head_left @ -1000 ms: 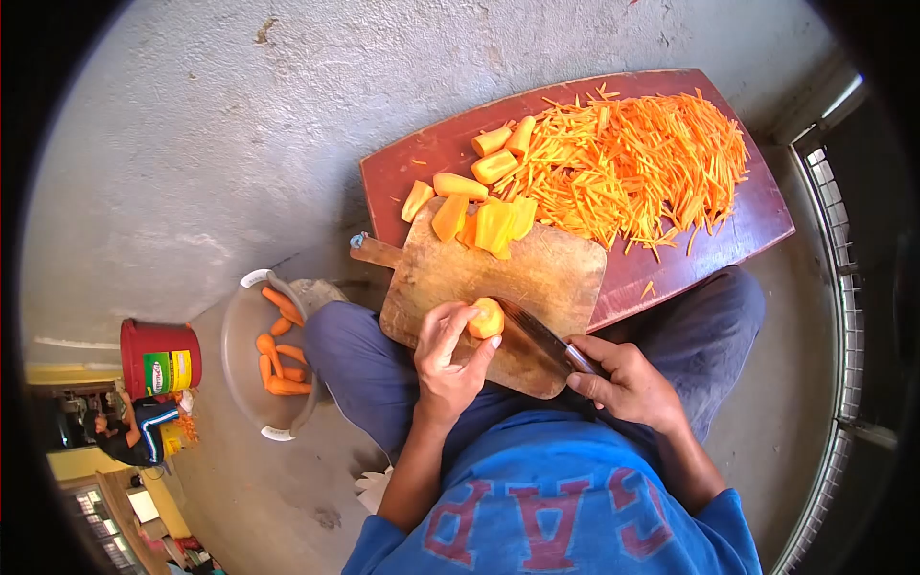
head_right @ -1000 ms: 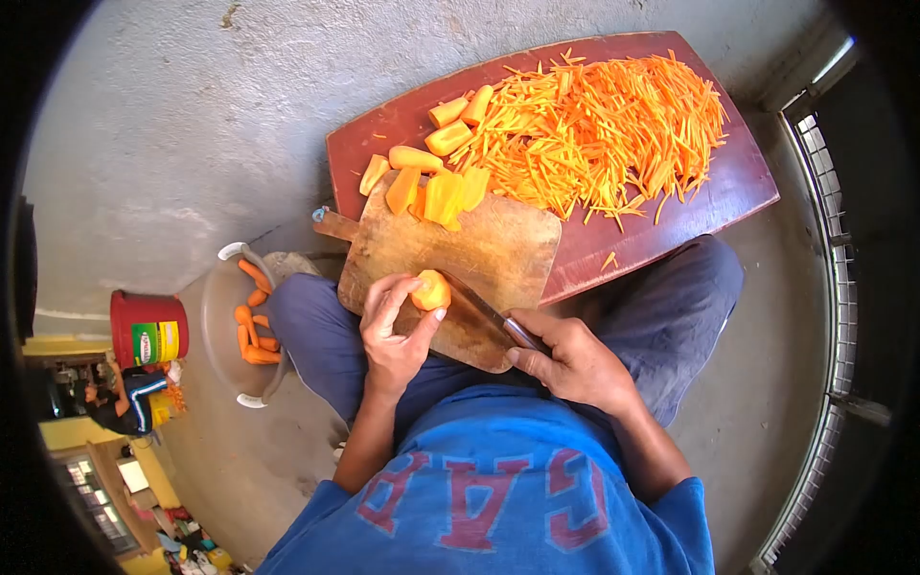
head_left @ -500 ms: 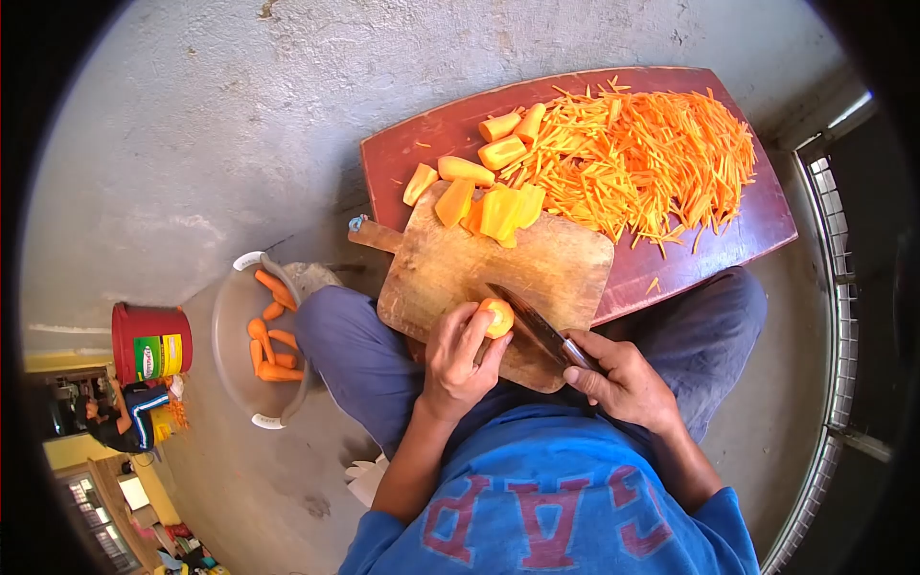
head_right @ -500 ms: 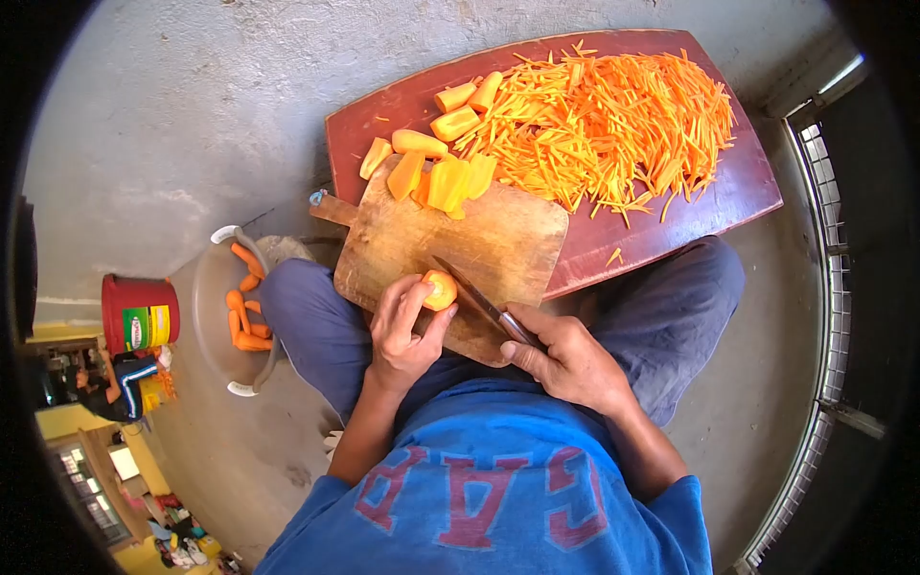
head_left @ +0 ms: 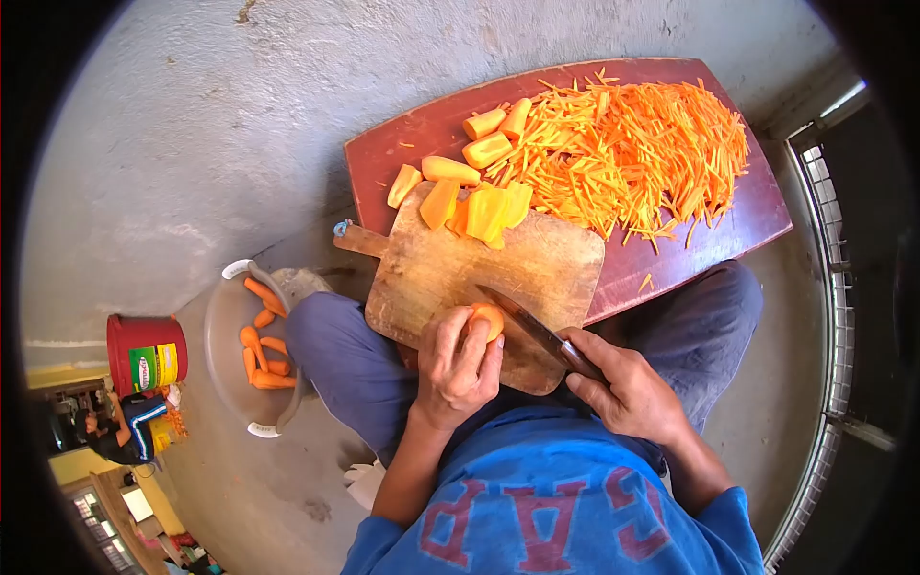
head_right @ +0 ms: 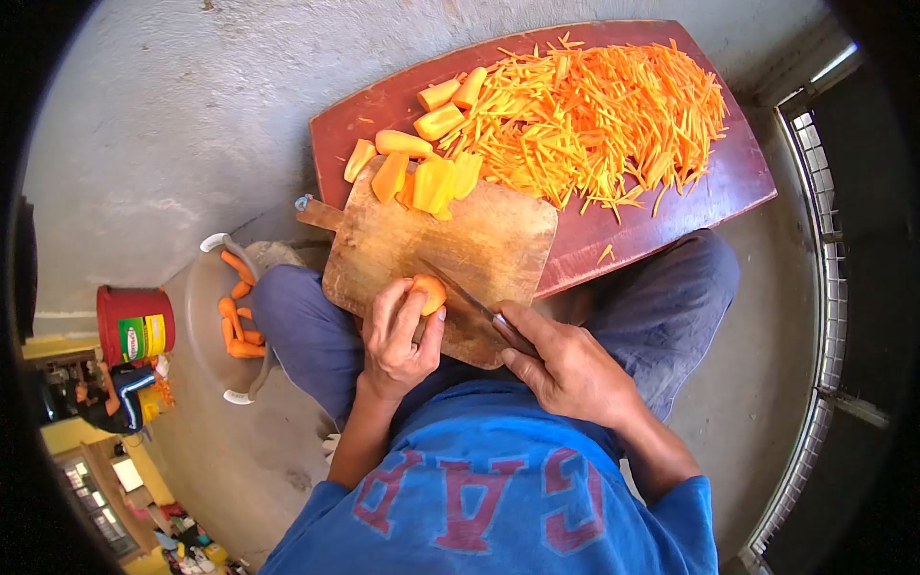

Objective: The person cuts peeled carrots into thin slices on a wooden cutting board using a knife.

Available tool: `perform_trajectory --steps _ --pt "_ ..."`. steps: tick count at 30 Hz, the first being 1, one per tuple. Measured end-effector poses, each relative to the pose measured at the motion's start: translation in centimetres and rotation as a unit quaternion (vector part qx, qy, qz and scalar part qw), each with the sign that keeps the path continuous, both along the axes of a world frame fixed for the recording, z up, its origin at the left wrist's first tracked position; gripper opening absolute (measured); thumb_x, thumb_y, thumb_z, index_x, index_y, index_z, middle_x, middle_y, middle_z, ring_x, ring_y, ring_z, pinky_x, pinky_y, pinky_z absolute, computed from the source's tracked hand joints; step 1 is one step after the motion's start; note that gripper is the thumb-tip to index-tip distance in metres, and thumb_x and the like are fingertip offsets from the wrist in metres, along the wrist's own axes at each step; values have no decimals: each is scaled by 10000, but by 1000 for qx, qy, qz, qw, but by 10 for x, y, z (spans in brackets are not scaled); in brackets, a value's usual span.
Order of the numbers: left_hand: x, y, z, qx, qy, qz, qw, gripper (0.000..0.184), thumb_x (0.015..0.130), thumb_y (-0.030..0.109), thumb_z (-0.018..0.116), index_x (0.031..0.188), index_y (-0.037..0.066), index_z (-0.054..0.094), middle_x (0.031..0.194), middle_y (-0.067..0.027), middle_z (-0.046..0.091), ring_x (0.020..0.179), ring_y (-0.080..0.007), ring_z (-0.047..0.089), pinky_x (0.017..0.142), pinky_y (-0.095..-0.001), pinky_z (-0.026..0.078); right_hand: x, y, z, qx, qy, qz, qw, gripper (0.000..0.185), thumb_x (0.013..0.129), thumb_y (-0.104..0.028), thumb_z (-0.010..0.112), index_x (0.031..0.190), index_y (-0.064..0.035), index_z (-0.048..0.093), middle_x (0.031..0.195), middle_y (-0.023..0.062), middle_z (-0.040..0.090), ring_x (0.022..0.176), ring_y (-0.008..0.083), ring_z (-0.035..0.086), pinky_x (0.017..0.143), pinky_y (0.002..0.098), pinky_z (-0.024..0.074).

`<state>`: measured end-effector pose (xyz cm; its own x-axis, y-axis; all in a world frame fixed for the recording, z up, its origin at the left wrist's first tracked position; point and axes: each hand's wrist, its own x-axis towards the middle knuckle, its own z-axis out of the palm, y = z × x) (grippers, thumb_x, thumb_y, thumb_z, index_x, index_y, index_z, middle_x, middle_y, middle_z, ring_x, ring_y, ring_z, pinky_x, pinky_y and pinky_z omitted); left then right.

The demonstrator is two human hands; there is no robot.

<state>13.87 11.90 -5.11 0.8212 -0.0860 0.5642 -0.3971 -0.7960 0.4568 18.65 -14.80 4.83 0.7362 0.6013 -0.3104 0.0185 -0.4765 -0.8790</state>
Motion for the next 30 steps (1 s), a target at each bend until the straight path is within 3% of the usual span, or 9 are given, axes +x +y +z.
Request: perform_trajectory --steps 3,9,12,15,21,28,30 --pt "3 2 -1 -8 -5 -14 1000 481 862 -23 895 1321 -22 750 1285 -240 681 1075 -435 712 914 -486 614 0 0 7 6 -60 5 998 531 1077 -113 742 1559 1 552 1285 287 766 1166 523 753 929 553 636" --pt "2 3 -3 5 5 -20 1000 440 889 -2 877 1317 -23 779 1302 -258 654 1078 -454 704 922 -496 612 -2 -8 15 -19 -62 38 997 571 1085 -151 745 1600 -36 527 1197 255 775 1019 500 782 824 562 654" --pt "0 3 -5 6 24 -19 1000 416 916 12 861 1322 -26 780 1300 -266 645 1082 -468 701 926 -509 611 -3 -10 33 -45 -22 37 998 574 1053 -91 754 1596 -62 572 1204 228 788 1100 456 796 904 529 643" --pt "4 1 0 11 17 -22 1000 394 886 -28 845 1272 -26 767 1292 -251 638 1001 -452 705 836 -493 611 1 -12 38 -58 -35 80 994 581 1090 -159 733 1608 -23 507 1211 248 779 986 496 784 806 552 663" --pt "4 0 -5 0 15 -15 1000 346 913 -19 839 1252 -26 769 1297 -267 641 1020 -472 711 836 -513 621 12 1 36 -47 -26 82 995 549 1054 -89 738 1566 -17 551 1195 260 784 1033 480 793 838 544 664" --pt "-1 0 -12 5 12 5 1000 345 953 3 833 1290 -22 763 1309 -257 645 1053 -480 717 854 -526 626 32 34 -13 -18 -71 106 992 504 1095 -122 682 1544 6 491 1111 332 760 921 545 758 750 603 624" --pt "0 1 -13 2 0 2 1000 360 944 0 844 1295 -21 768 1312 -252 647 1045 -476 721 847 -523 628 29 29 -4 -27 -71 104 992 522 1091 -125 693 1555 7 494 1104 318 761 917 542 757 748 599 625"
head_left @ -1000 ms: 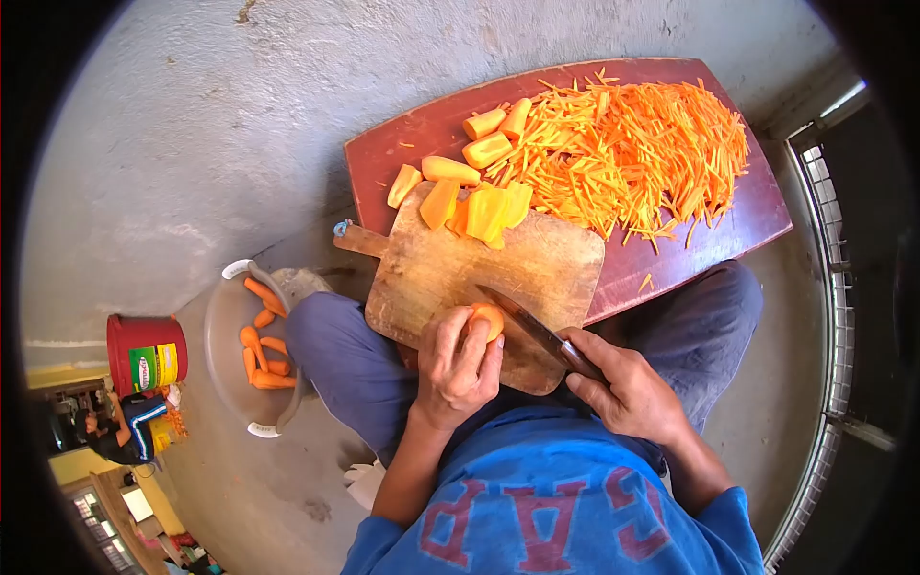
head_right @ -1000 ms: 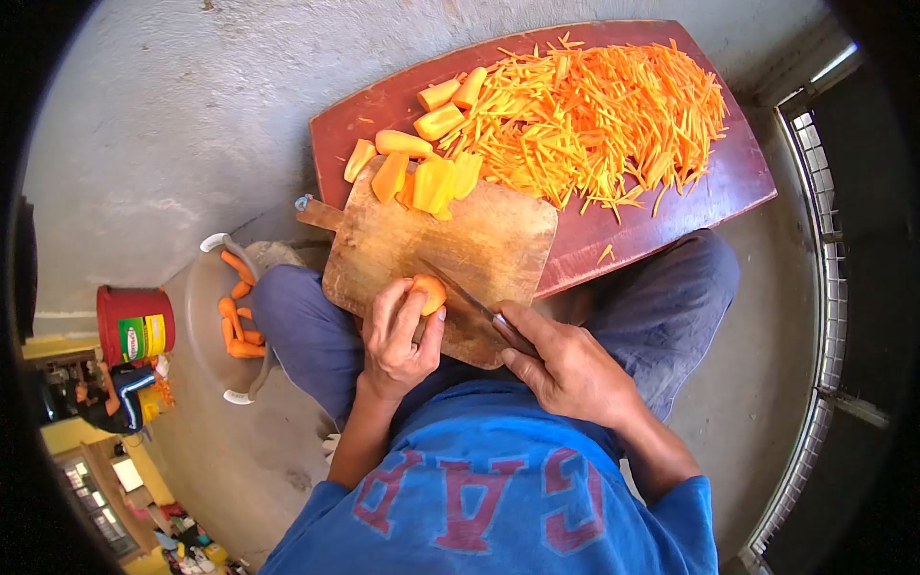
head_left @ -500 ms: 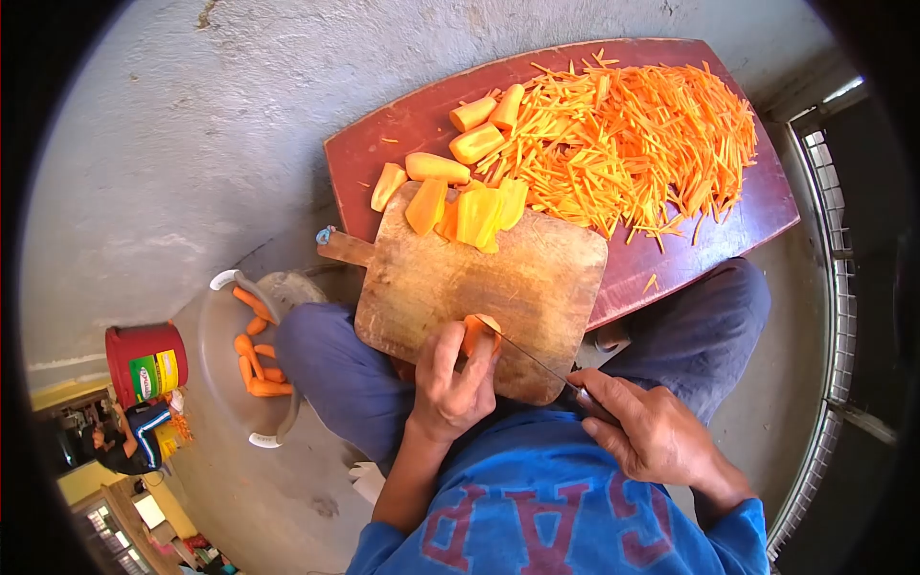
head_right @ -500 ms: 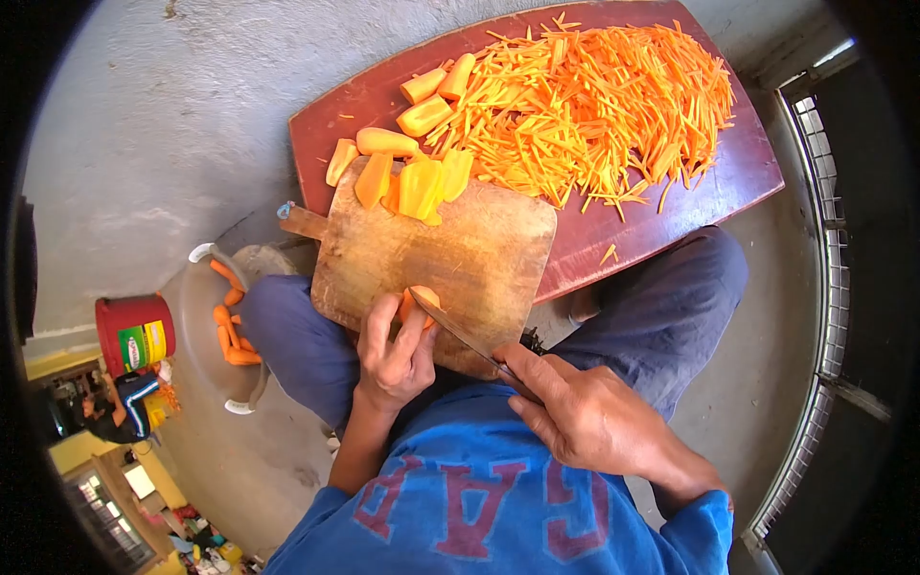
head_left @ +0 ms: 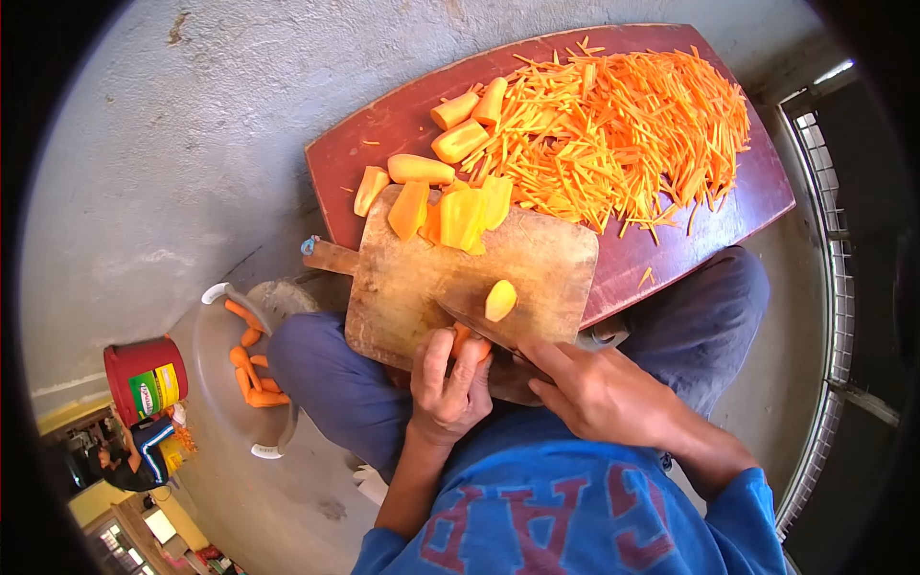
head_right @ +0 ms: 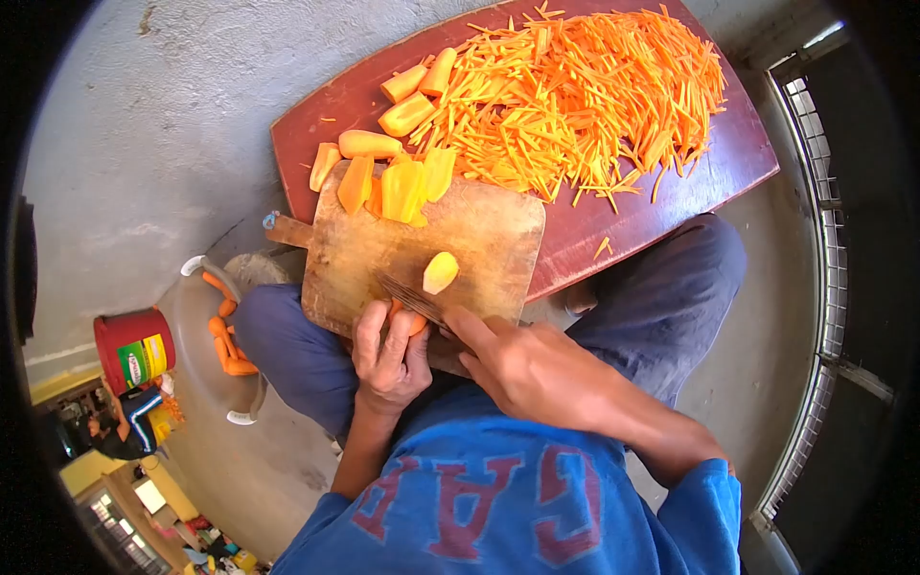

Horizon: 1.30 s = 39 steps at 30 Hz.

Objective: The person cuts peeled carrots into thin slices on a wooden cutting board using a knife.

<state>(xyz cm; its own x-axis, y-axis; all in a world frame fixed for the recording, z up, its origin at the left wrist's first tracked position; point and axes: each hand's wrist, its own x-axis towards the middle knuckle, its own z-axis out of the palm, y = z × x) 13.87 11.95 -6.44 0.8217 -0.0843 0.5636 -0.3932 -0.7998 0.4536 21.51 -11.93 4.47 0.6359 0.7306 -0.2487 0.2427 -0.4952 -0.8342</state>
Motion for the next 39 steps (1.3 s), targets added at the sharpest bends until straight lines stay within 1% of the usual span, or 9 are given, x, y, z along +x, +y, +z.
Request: perform_trajectory --steps 7,10,16,19,20,26,32,38,39 --pt "2 0 -2 -22 -14 0 1000 374 916 -12 877 1280 -25 791 1303 -239 660 1022 -460 736 834 -506 643 -18 -31 53 -44 16 -9 999 580 1066 -138 744 1583 2 520 1091 251 773 912 494 775 741 554 647" --pt "1 0 -2 -20 -17 5 1000 375 915 -9 879 1279 -27 791 1302 -245 664 1032 -458 740 846 -504 646 -18 -32 62 -60 21 -8 998 564 1071 -139 738 1576 0 528 1101 251 777 910 482 782 741 542 652" --pt "0 0 1 -7 -17 5 1000 375 917 2 880 1281 -27 790 1315 -252 667 1042 -460 744 867 -509 649 -13 -18 40 -13 -4 -6 1000 571 1077 -127 721 1589 8 508 1129 299 771 928 523 764 748 582 626" --pt "-1 0 -3 -4 -15 5 1000 377 916 2 877 1281 -28 787 1312 -253 668 1054 -465 747 867 -513 651 4 8 17 -6 31 -12 999 539 1063 -90 717 1562 6 539 1176 332 764 1018 534 764 840 583 622" --pt "-1 0 -3 -8 -15 6 1000 378 915 -1 877 1281 -28 786 1310 -252 668 1051 -465 748 865 -513 651 11 18 2 -50 69 7 996 557 1061 -91 717 1573 17 525 1175 345 759 1026 541 758 855 590 614" --pt "0 1 -3 -7 -28 18 999 399 890 -17 891 1275 -20 785 1302 -230 678 1016 -444 760 839 -496 652 7 4 17 -5 32 -25 999 553 1058 -100 734 1570 4 553 1183 290 785 1045 507 780 874 559 632" --pt "3 3 8 -16 -14 9 1000 417 847 -27 911 1249 -16 801 1240 -210 704 983 -400 763 818 -467 648 -9 -24 60 -51 33 -4 998 537 1053 -108 766 1545 6 582 1192 235 805 1031 437 818 826 508 672" --pt "6 6 22 11 15 -2 1000 447 816 -41 881 1254 -52 794 1219 -222 711 941 -402 753 793 -473 639 -11 -20 61 -77 26 24 996 540 1059 -114 754 1553 -2 569 1193 251 797 1005 454 813 802 523 674" --pt "5 6 23 16 18 -3 1000 452 813 -41 876 1257 -60 790 1217 -226 710 935 -405 751 788 -474 638 -11 -16 58 -62 11 23 998 534 1065 -124 743 1551 -9 554 1162 260 790 959 471 800 770 537 661"
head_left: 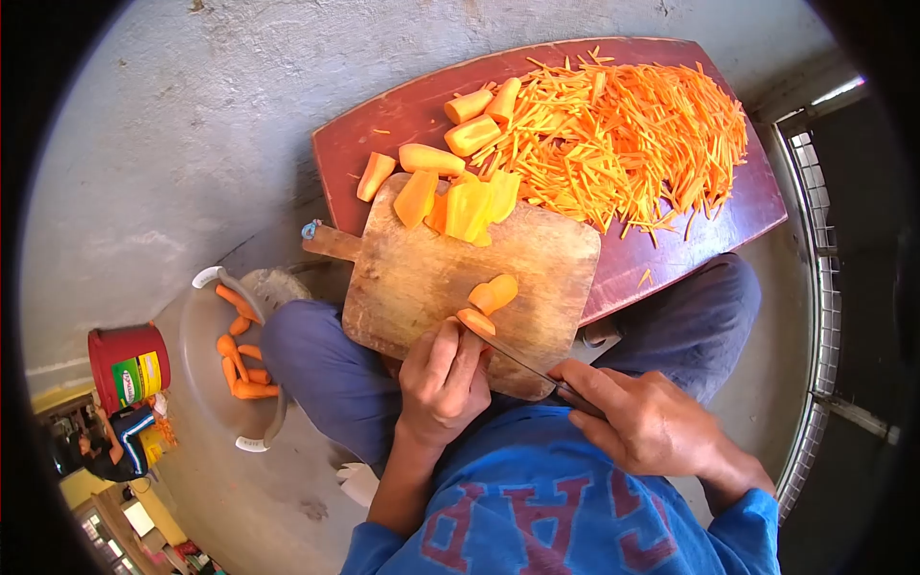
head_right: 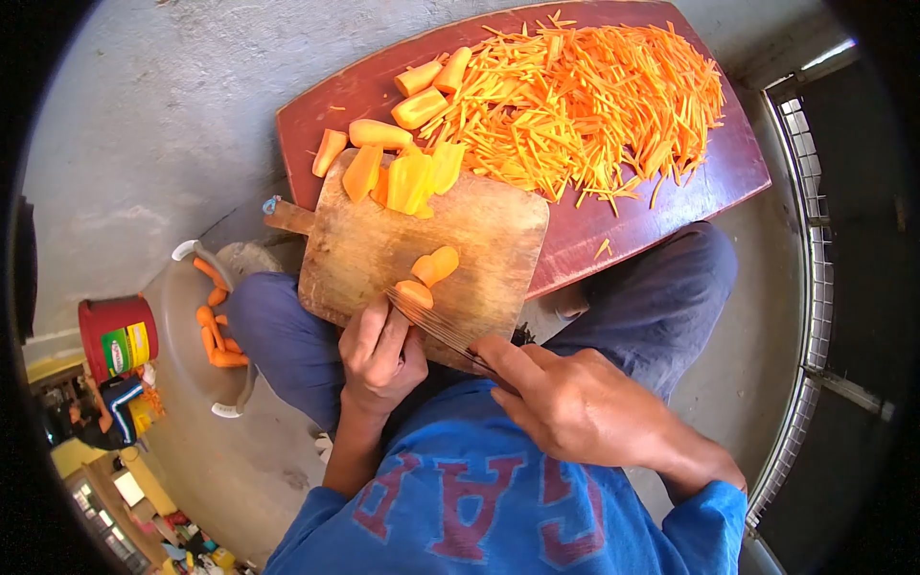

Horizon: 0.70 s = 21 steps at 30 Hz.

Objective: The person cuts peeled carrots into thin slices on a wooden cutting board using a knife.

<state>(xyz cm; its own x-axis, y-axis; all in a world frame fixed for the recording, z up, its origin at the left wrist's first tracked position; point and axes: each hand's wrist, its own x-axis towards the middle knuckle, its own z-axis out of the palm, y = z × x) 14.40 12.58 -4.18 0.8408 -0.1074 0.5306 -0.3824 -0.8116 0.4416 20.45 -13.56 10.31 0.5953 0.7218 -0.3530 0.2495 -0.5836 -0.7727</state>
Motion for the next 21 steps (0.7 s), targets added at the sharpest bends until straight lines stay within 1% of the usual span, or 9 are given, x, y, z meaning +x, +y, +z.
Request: perform_trajectory --steps 2,5,8,11,14,15,16,18,21 --pt "-1 0 0 5 -2 0 1000 460 809 -45 869 1260 -67 784 1212 -231 709 926 -411 746 784 -476 636 1 9 -11 31 -29 -4 999 522 1077 -142 721 1546 -24 524 1099 279 774 866 503 774 707 565 636" --pt "0 -1 -5 8 -15 -1 1000 457 811 -54 866 1259 -65 779 1207 -234 708 925 -418 743 785 -477 635 4 25 -40 65 -62 -9 996 523 1075 -130 714 1542 -5 514 1022 313 762 834 515 767 689 580 618" --pt "-4 -2 -5 12 -7 8 1000 439 811 -77 862 1241 -55 779 1197 -219 720 940 -412 752 797 -473 637 18 45 -54 -4 -9 22 1000 558 1065 -107 709 1578 -6 517 1168 307 776 945 524 772 788 577 639" --pt "-4 -6 -6 2 -21 23 999 440 785 -105 867 1212 -33 788 1174 -188 735 942 -393 761 811 -464 641 25 45 -60 -23 5 24 999 552 1069 -112 700 1580 0 521 1152 317 776 1005 520 773 823 572 640" --pt "-4 -4 -8 1 -29 27 999 428 809 -47 913 1218 -10 792 1193 -186 731 949 -384 764 813 -460 643 15 30 -61 59 -33 -15 998 553 1064 -107 710 1575 2 531 1158 312 780 1046 514 774 848 563 641" --pt "-6 -2 -11 3 -25 25 999 414 837 -10 924 1230 -4 794 1212 -192 728 961 -384 765 817 -461 646 11 26 -54 102 -33 -32 994 533 1059 -113 721 1537 15 523 1015 327 767 898 541 758 773 594 611" --pt "-9 -1 -12 4 -21 23 999 403 864 26 934 1242 2 796 1231 -198 724 972 -383 766 820 -462 649 7 19 -46 83 -25 -33 996 532 1056 -106 728 1540 10 540 1076 307 777 950 523 769 803 580 624" --pt "-8 -1 -11 0 -25 23 999 387 869 29 933 1232 0 800 1235 -199 725 960 -379 767 814 -457 653 1 8 -26 44 -14 -40 998 533 1049 -91 743 1546 1 572 1199 267 797 1053 488 790 861 551 648" --pt "-6 0 -11 -5 -30 16 999 366 877 35 929 1219 -7 804 1231 -203 724 936 -373 766 796 -451 656 -5 -1 -3 7 -4 -28 1000 521 1044 -82 753 1531 5 589 1190 250 804 1020 456 811 815 525 663"
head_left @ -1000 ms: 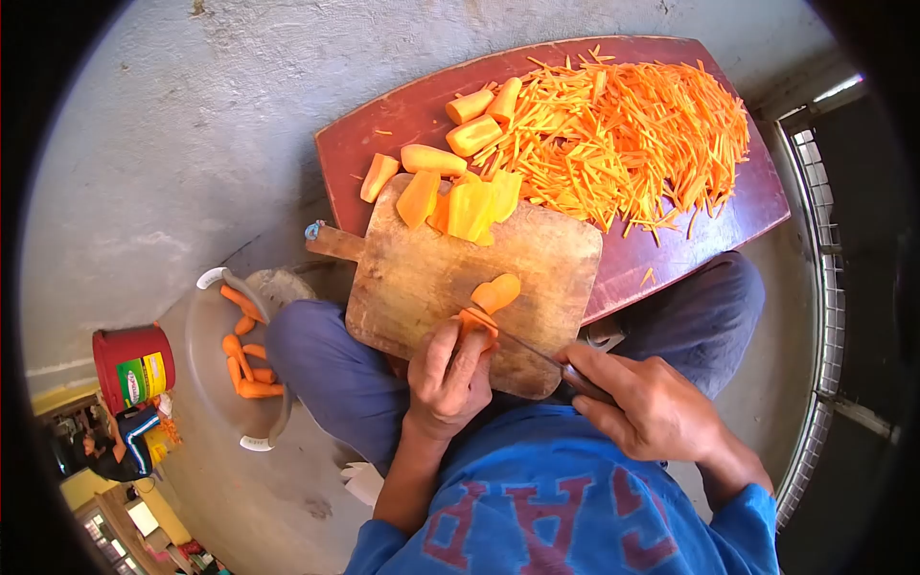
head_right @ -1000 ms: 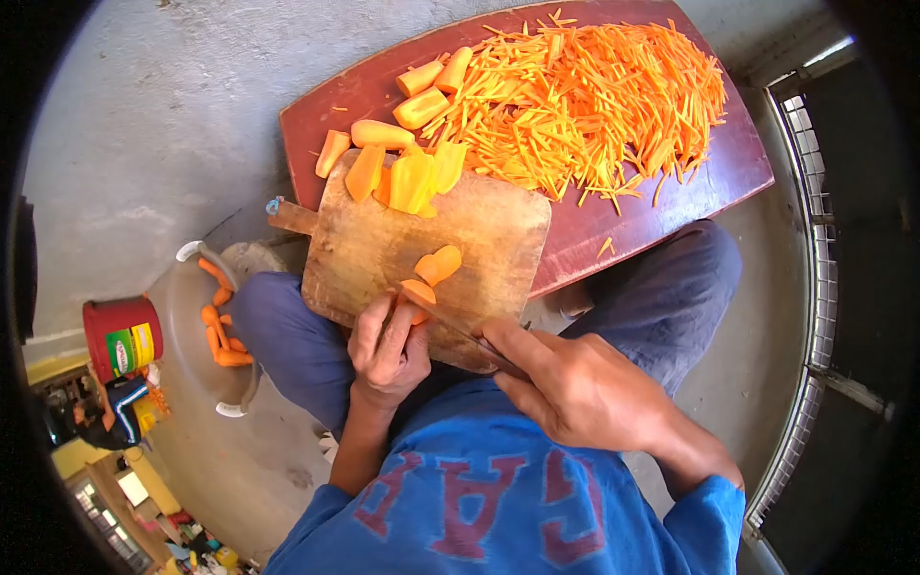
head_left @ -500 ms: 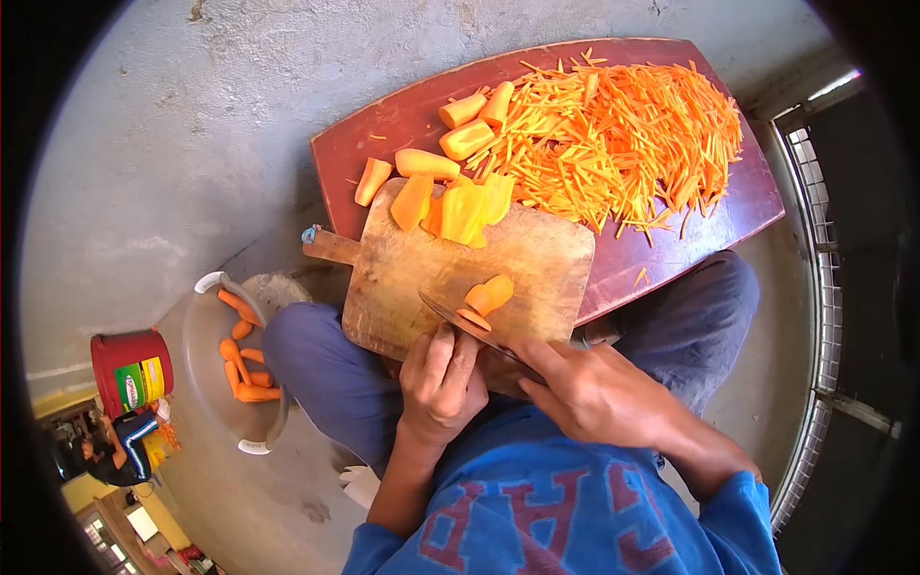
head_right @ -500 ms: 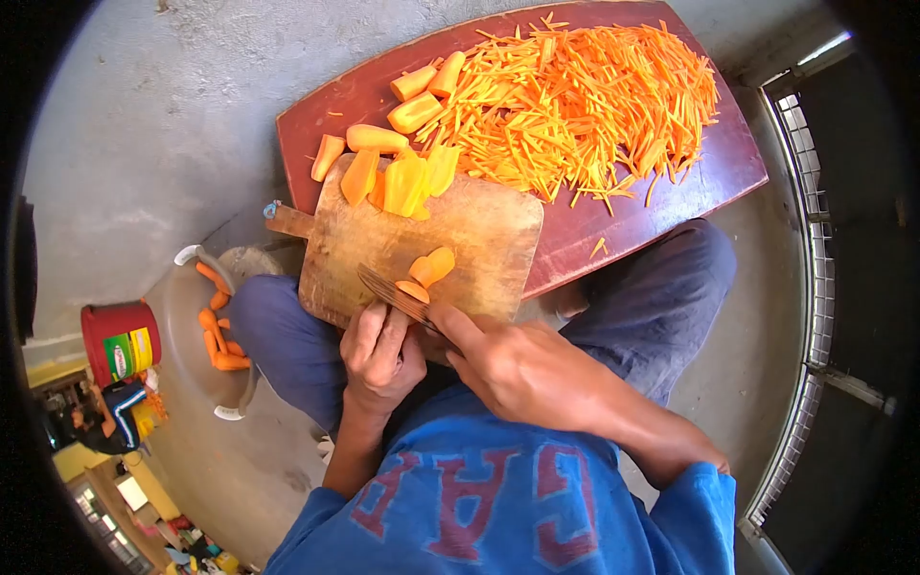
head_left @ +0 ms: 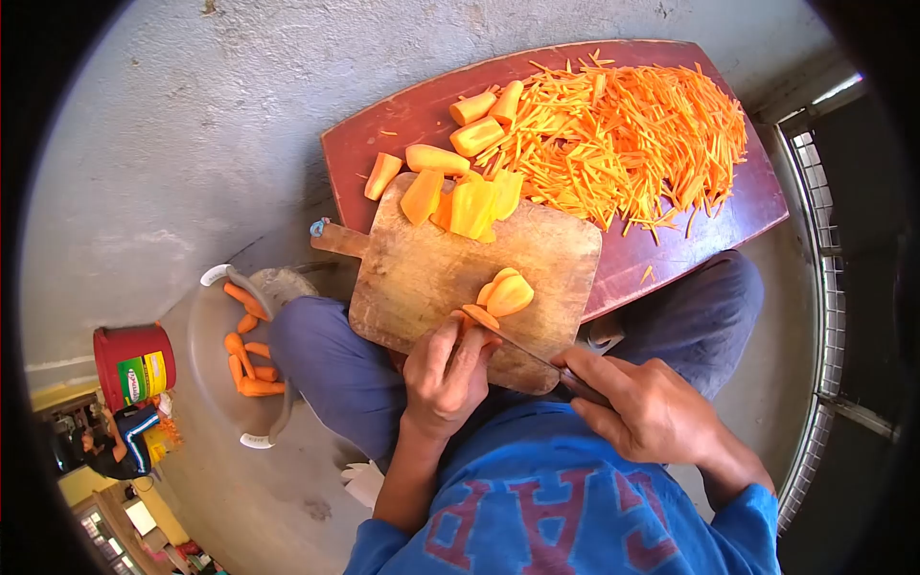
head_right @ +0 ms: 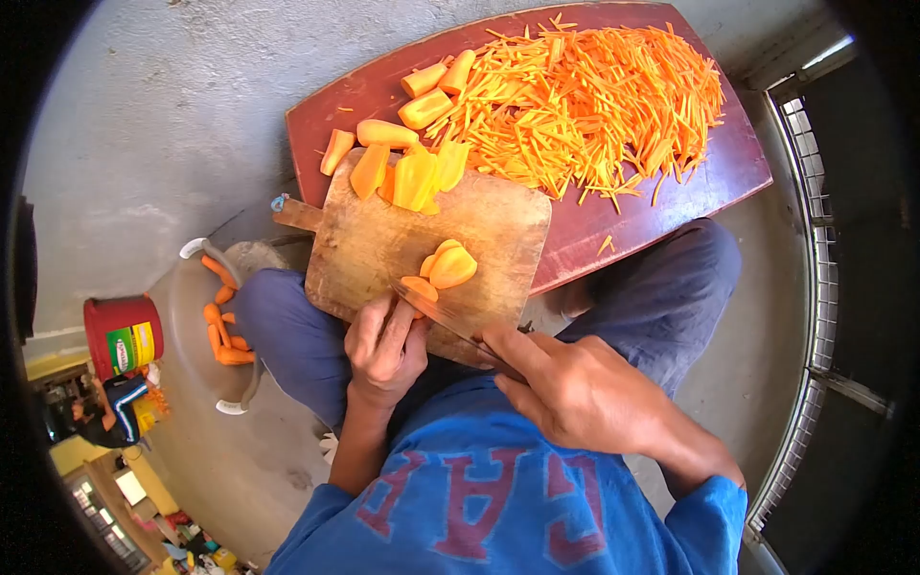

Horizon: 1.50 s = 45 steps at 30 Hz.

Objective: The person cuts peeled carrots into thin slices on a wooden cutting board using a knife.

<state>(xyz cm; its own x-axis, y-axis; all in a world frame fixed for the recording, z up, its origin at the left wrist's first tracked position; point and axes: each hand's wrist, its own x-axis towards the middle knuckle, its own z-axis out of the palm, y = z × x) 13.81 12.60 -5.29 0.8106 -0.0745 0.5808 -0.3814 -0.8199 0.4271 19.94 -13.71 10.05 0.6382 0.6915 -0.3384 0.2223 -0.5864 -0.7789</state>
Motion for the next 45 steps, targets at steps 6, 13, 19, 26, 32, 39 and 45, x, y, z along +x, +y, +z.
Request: perform_trajectory --steps 6,13,19,26,32,39,45 --pt "1 1 0 -8 0 -3 1000 364 891 24 906 1236 -25 801 1205 -213 719 910 -374 763 772 -448 656 -1 1 3 -9 -4 20 1000 553 1050 -110 747 1558 -3 554 1157 261 792 961 473 800 768 536 661" --pt "-1 0 -2 -7 -2 -5 1000 367 880 -6 896 1234 -30 801 1204 -224 715 952 -397 768 788 -464 656 15 32 -36 60 -36 17 997 474 1077 -158 711 1496 -1 551 1017 311 768 883 513 772 736 571 629" --pt "-1 -3 1 -24 -3 9 1000 471 825 -81 896 1280 5 807 1203 -203 731 984 -390 782 844 -444 660 30 47 -75 74 -52 27 996 422 1079 -174 702 1430 16 562 938 328 760 896 536 765 758 603 605" --pt "-7 0 -6 -29 -17 18 999 427 833 -22 936 1243 25 827 1209 -189 726 968 -365 783 804 -429 660 13 17 -24 41 -9 -19 999 502 1050 -92 748 1516 12 593 1130 275 800 1060 466 801 874 533 647" --pt "-2 2 -3 -6 -27 3 1000 417 833 -13 934 1237 17 833 1228 -187 707 907 -353 771 749 -423 646 0 0 1 -19 -1 19 1000 555 1034 -83 777 1549 -11 586 1198 233 810 1065 413 828 840 505 684" --pt "-2 0 -3 -14 -26 7 1000 383 839 -51 899 1211 3 826 1229 -191 702 888 -364 766 738 -438 641 5 17 -12 8 -32 36 999 530 1065 -130 718 1546 -16 527 1053 277 775 863 502 778 708 575 629" --pt "-1 -1 -2 -31 -13 7 999 413 833 -58 913 1230 1 817 1210 -203 721 952 -377 784 801 -440 657 28 52 -62 -18 -1 58 998 550 1041 -98 726 1551 -1 542 1114 315 783 965 514 778 807 568 633"
